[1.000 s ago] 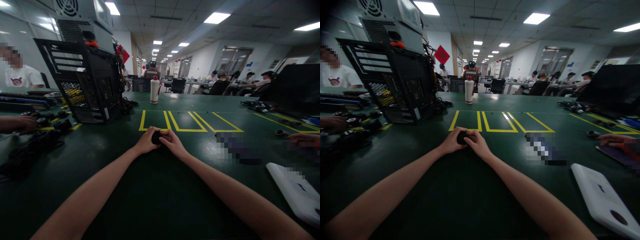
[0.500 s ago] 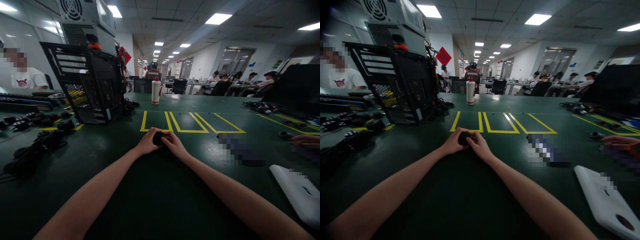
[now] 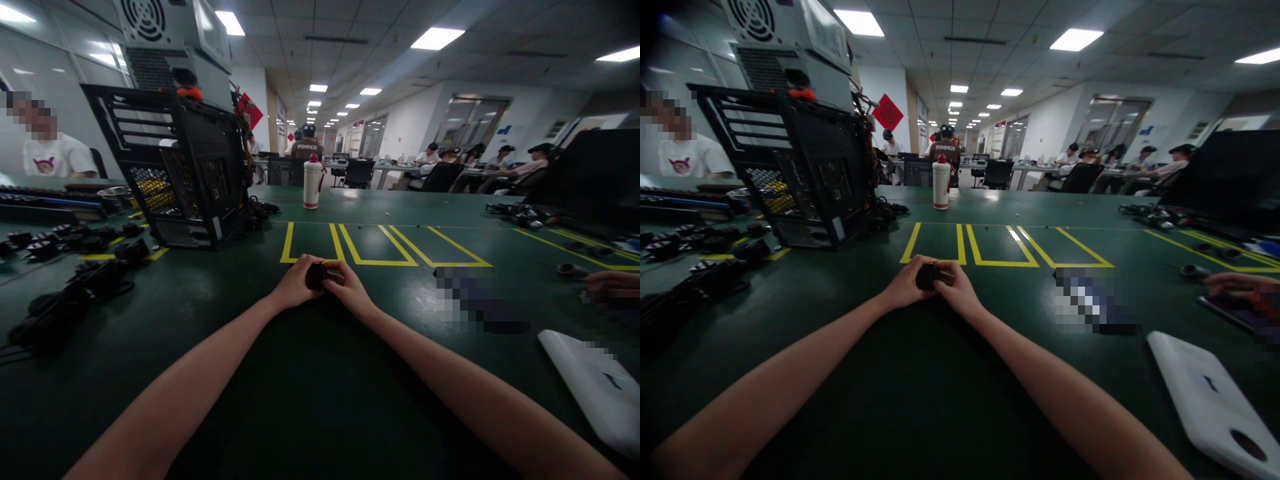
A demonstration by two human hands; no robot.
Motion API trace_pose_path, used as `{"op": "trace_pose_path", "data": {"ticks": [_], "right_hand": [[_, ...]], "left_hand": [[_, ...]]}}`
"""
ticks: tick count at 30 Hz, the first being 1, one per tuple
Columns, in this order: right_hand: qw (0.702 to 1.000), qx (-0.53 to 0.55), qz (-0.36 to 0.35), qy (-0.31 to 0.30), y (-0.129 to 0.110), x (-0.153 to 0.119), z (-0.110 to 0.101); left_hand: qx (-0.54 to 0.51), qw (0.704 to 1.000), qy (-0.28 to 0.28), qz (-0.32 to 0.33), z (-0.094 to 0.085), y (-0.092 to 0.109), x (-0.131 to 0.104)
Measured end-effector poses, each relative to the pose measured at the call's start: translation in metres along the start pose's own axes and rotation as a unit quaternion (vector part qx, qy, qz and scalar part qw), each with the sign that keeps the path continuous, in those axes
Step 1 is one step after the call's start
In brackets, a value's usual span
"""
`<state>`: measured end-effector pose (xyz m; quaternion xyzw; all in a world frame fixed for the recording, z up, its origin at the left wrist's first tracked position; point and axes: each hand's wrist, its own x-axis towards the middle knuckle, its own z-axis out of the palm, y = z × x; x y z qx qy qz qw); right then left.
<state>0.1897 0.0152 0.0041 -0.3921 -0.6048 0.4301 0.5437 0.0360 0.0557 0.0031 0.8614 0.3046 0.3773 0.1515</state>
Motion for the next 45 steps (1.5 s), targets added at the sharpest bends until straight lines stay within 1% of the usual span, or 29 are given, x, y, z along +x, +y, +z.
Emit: {"op": "trace_pose_path", "data": {"ticks": [6,11,14,17,21,23,30,36,42,45], "right_hand": [[0.999,0.026,-0.019,0.023,0.0043,0.0049,-0.0012],[0.998,0.047,0.010,0.027,0.0044,0.0062,-0.0007],[0.998,0.042,0.034,0.030,0.0048,0.0067,-0.0002],[0.998,0.035,0.040,0.023,0.0072,0.0064,-0.0013],[0.999,0.031,0.020,-0.003,0.0081,0.0036,-0.0032],[1.000,0.024,0.007,-0.006,0.0067,0.0021,-0.0030],[1.000,-0.005,-0.008,0.027,0.0068,0.0038,-0.0004],[0.999,-0.031,0.007,-0.005,0.0084,0.0032,-0.0024],[1.000,-0.020,-0.010,0.000,0.0058,-0.0006,-0.0005],[0.999,-0.040,-0.021,0.009,0.0067,-0.0002,0.0001]], "left_hand": [[0.002,1.000,-0.005,-0.005,-0.0020,0.0021,-0.0004],[0.004,1.000,-0.005,-0.006,-0.0015,0.0020,-0.0006],[0.004,1.000,-0.005,-0.005,-0.0007,0.0013,-0.0005],[0.002,1.000,-0.001,-0.003,-0.0002,0.0009,-0.0006],[-0.001,1.000,-0.002,-0.003,-0.0007,0.0012,-0.0007],[-0.001,1.000,-0.007,-0.004,-0.0012,0.0013,-0.0006],[0.000,1.000,-0.002,-0.004,-0.0003,-0.0003,-0.0006],[-0.002,1.000,-0.006,-0.011,-0.0019,0.0020,-0.0012],[-0.005,1.000,-0.006,-0.010,-0.0017,0.0014,-0.0009],[-0.006,1.000,-0.002,-0.009,-0.0004,-0.0002,-0.0008]]}}
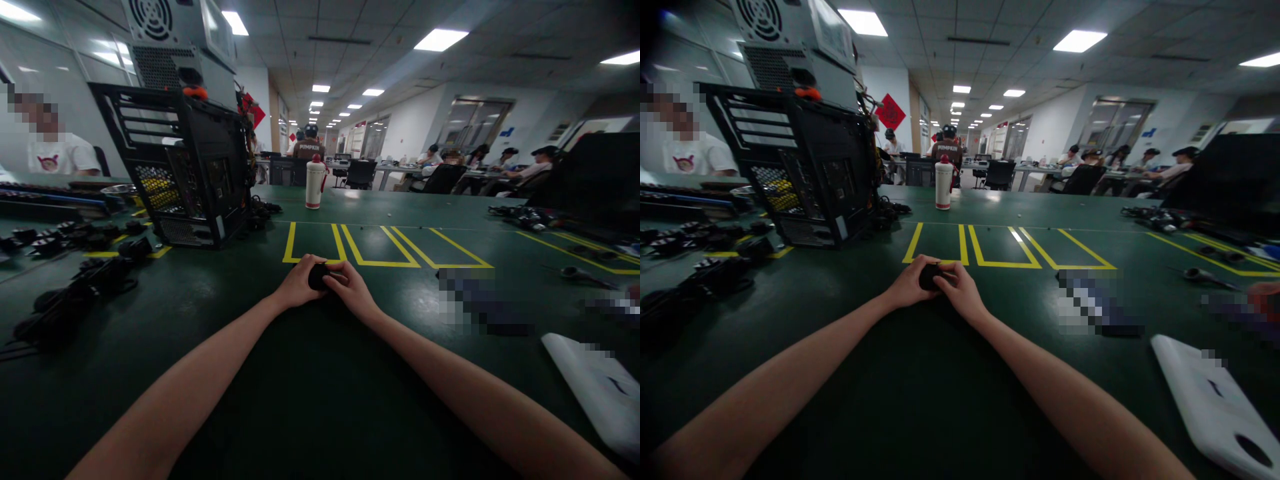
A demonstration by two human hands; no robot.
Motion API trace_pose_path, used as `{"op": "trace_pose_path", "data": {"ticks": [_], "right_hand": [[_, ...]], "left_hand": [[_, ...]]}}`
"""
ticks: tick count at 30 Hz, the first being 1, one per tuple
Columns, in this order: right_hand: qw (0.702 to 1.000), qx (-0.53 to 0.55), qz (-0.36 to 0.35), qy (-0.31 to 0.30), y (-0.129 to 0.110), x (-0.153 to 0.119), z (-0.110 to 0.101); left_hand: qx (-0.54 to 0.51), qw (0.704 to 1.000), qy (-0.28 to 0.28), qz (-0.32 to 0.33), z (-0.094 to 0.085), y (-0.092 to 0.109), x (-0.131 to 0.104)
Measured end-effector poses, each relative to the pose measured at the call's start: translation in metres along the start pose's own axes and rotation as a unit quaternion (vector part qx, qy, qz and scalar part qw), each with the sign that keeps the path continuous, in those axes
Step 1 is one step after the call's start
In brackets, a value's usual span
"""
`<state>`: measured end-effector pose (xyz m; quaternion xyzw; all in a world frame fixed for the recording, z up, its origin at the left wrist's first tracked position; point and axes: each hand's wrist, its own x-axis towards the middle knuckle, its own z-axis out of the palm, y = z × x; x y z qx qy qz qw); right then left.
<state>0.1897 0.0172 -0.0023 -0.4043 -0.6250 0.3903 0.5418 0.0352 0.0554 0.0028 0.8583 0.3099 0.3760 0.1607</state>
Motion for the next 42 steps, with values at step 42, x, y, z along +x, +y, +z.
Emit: {"op": "trace_pose_path", "data": {"ticks": [42], "right_hand": [[0.944,-0.264,-0.196,0.033,-0.017,-0.010,0.005]], "left_hand": [[-0.002,1.000,0.001,0.015,0.001,-0.001,0.001]]}}
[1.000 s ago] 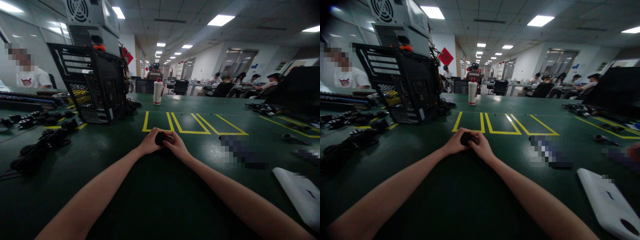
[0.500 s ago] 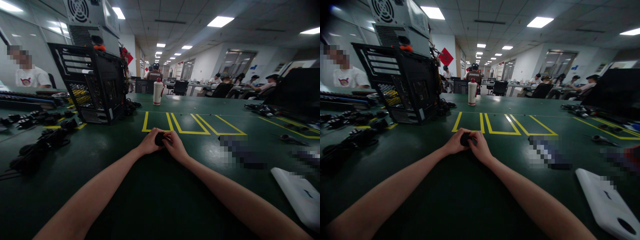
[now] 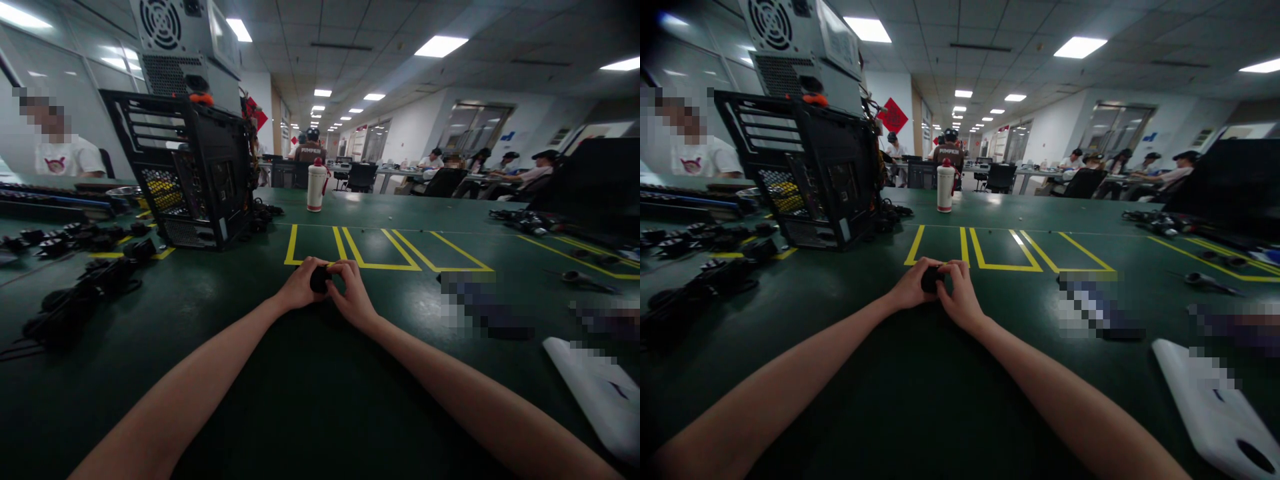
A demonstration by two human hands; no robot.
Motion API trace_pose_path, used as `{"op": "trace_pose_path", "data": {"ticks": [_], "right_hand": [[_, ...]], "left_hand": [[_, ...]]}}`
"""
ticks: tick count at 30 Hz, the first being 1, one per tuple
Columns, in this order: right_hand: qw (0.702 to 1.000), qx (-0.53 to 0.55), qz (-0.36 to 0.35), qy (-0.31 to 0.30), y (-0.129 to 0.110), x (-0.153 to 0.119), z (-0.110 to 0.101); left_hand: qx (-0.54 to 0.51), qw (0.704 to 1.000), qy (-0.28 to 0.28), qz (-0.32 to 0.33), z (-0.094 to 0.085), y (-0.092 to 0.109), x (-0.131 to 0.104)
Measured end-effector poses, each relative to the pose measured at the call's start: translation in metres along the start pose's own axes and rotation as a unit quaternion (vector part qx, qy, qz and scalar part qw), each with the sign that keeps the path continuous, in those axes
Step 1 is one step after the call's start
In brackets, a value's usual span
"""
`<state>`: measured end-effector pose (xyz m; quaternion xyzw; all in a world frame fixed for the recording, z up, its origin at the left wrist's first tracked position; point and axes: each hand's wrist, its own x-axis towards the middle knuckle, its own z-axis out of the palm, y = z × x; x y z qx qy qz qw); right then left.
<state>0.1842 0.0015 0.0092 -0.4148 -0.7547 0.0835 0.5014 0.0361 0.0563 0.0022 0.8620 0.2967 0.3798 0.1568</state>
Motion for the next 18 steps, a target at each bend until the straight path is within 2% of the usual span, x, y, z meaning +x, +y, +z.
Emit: {"op": "trace_pose_path", "data": {"ticks": [7,13,18], "right_hand": [[1.000,-0.004,0.007,-0.014,0.0016,0.0004,0.0010],[0.998,-0.020,0.052,-0.018,0.0069,0.0008,0.0029],[0.997,-0.080,0.015,-0.003,0.0032,0.0003,0.0018]], "left_hand": [[0.008,1.000,-0.005,-0.007,0.0007,-0.0003,0.0013],[0.005,1.000,-0.004,-0.004,-0.0008,0.0018,0.0004],[-0.003,1.000,0.001,0.000,0.0003,-0.0011,0.0005]]}}
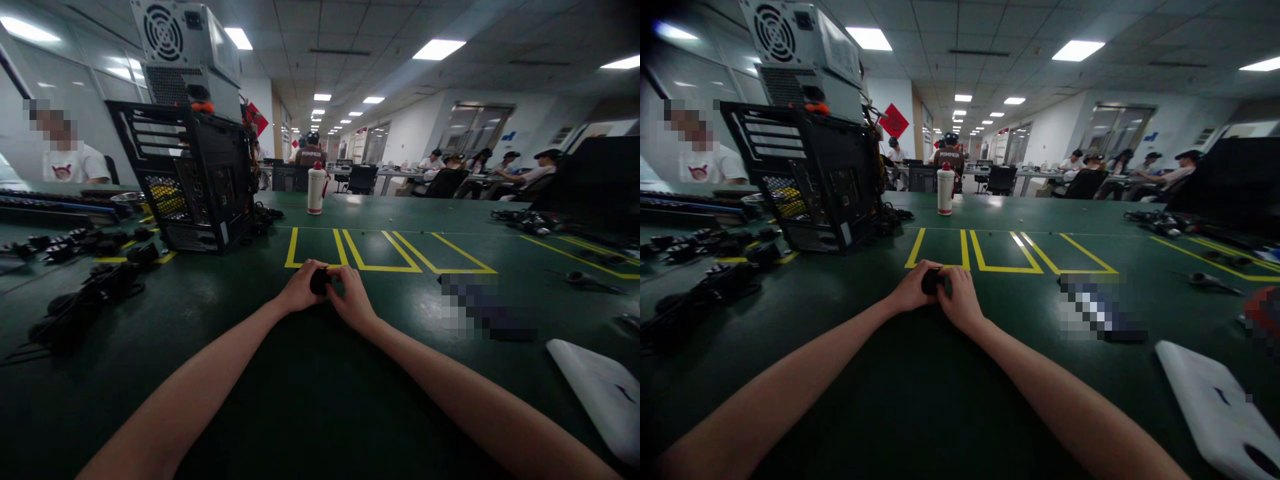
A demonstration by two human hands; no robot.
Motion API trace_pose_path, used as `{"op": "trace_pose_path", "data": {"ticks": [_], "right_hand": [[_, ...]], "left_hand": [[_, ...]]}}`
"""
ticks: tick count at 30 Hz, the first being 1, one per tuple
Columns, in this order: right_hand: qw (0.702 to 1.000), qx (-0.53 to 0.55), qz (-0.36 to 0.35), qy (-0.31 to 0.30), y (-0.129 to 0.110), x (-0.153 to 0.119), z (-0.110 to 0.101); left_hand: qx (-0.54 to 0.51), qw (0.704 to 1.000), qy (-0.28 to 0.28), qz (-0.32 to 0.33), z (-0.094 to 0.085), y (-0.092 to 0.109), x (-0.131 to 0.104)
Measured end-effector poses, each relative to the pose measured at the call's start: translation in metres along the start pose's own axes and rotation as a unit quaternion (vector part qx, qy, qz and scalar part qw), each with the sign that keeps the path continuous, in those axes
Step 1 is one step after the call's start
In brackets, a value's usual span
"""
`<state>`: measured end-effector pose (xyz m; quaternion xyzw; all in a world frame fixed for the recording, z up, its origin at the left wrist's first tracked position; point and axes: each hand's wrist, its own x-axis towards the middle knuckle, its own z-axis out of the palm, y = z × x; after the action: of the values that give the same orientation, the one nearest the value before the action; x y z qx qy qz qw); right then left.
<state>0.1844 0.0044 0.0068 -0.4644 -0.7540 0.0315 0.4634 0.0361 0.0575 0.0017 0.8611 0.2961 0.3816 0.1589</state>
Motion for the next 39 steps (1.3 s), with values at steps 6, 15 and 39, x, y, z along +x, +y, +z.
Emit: {"op": "trace_pose_path", "data": {"ticks": [6,15,39], "right_hand": [[0.999,0.027,-0.010,-0.019,-0.0030,-0.0010,-0.0005],[1.000,-0.001,-0.019,-0.004,-0.0042,-0.0015,0.0052],[0.995,-0.089,-0.041,0.004,-0.0062,-0.0069,0.0030]], "left_hand": [[-0.004,1.000,-0.003,0.000,0.0008,-0.0003,0.0002],[-0.007,1.000,0.004,0.011,0.0013,-0.0003,0.0003],[-0.009,1.000,0.011,0.013,0.0030,-0.0049,0.0001]]}}
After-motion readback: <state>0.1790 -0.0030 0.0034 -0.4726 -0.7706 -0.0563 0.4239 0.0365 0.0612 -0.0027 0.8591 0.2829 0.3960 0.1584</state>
